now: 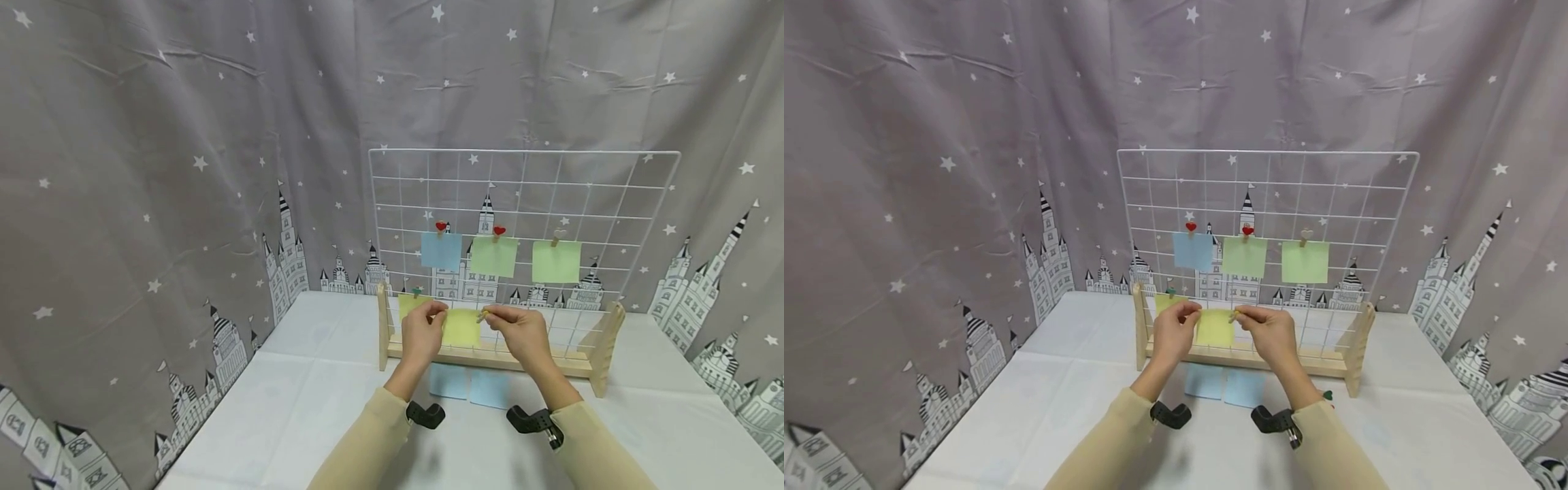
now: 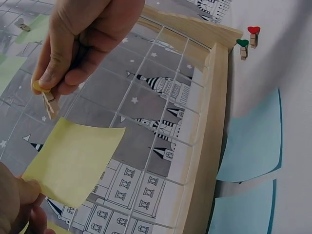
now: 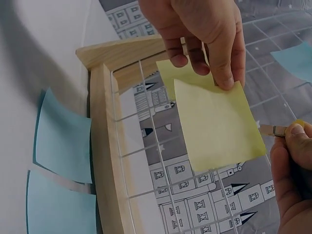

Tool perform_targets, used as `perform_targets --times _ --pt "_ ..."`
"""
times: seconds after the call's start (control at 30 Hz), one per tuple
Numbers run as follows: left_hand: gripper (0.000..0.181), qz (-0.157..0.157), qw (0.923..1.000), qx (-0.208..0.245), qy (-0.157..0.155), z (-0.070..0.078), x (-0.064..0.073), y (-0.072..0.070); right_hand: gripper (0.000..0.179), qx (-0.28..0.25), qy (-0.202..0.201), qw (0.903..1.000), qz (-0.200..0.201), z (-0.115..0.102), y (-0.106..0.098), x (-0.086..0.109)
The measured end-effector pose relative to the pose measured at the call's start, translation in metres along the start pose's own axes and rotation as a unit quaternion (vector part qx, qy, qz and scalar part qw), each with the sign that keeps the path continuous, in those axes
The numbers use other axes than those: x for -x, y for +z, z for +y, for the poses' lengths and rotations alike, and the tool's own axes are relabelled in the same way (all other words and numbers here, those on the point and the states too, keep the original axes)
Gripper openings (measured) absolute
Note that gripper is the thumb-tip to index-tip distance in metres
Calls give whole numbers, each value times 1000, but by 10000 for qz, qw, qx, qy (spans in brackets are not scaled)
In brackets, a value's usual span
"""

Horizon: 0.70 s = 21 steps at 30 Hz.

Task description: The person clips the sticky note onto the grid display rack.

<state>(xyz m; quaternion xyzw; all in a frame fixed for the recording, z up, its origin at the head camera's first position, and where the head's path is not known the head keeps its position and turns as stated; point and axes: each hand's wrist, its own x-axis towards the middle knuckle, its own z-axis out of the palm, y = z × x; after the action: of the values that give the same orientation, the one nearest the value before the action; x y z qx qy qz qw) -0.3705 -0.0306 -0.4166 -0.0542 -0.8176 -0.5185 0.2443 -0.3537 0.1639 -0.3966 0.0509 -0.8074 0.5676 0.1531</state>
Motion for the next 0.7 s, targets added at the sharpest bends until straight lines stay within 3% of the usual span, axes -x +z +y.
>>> perform_targets --times 0.7 --pt "12 13 10000 69 -51 2 -14 9 21 -105 277 9994 196 -11 17 -17"
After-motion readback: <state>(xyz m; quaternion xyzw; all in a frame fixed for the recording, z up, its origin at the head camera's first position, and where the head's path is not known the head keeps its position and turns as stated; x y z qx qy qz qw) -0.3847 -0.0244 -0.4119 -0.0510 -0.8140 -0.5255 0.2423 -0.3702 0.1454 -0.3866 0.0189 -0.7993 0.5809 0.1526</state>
